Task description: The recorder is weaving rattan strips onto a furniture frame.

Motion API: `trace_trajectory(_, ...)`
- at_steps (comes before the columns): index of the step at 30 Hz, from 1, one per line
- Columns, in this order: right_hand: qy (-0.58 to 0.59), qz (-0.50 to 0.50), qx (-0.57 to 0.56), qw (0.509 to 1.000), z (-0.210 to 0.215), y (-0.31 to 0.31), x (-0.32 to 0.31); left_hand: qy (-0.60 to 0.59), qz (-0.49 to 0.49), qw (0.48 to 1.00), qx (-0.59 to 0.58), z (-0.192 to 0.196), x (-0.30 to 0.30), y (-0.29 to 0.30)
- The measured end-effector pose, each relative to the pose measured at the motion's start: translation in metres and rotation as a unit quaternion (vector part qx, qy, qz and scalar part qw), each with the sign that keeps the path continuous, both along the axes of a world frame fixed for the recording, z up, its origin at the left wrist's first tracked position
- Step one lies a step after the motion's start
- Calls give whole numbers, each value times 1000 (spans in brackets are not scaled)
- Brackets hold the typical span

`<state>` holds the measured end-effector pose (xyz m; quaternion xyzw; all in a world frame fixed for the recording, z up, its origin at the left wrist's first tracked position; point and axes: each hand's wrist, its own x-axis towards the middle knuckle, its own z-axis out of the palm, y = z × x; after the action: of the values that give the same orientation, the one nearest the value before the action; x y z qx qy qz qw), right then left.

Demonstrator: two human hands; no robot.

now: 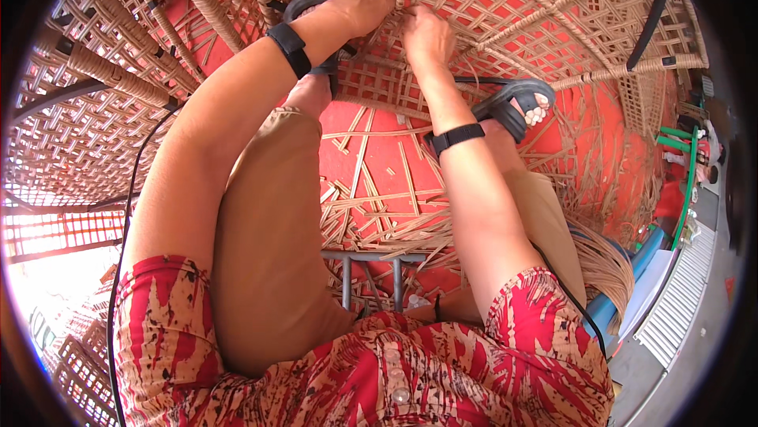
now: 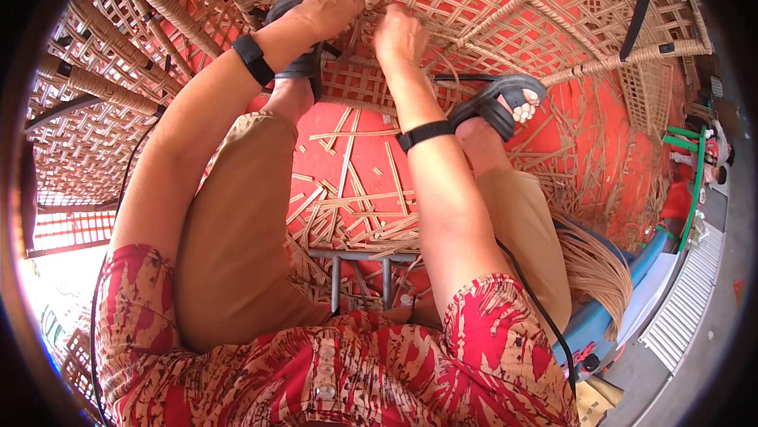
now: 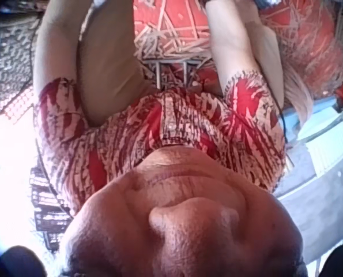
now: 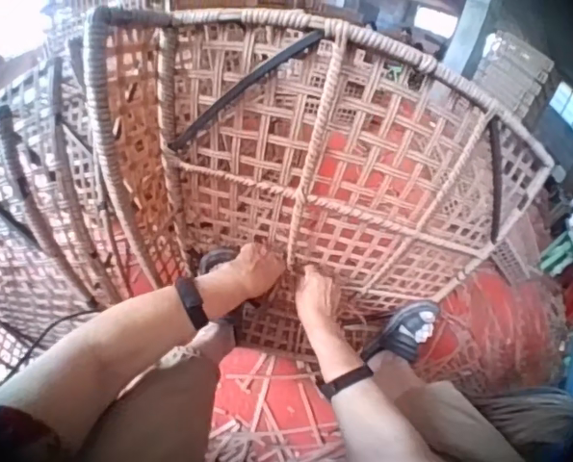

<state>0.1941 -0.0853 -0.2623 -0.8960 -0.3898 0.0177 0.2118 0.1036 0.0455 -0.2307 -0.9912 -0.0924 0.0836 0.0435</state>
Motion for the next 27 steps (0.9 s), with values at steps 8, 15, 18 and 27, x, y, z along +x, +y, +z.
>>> trace_trajectory(8, -16, 10, 53, 998, -2, 1, 1, -40, -13, 988, -148, -3, -11, 21)
trace_trajectory(15, -10, 71, 178, 982, -14, -16, 1, 21, -56, 996, -72, 11, -7, 22)
trace_trajectory(18, 10, 77, 212, 974, -13, -21, 0, -43, -83, 993, -70, 5, -13, 25)
trace_trajectory(27, -36, 102, 177, 978, 8, 6, -4, -134, -37, 989, 46, -11, -25, -3)
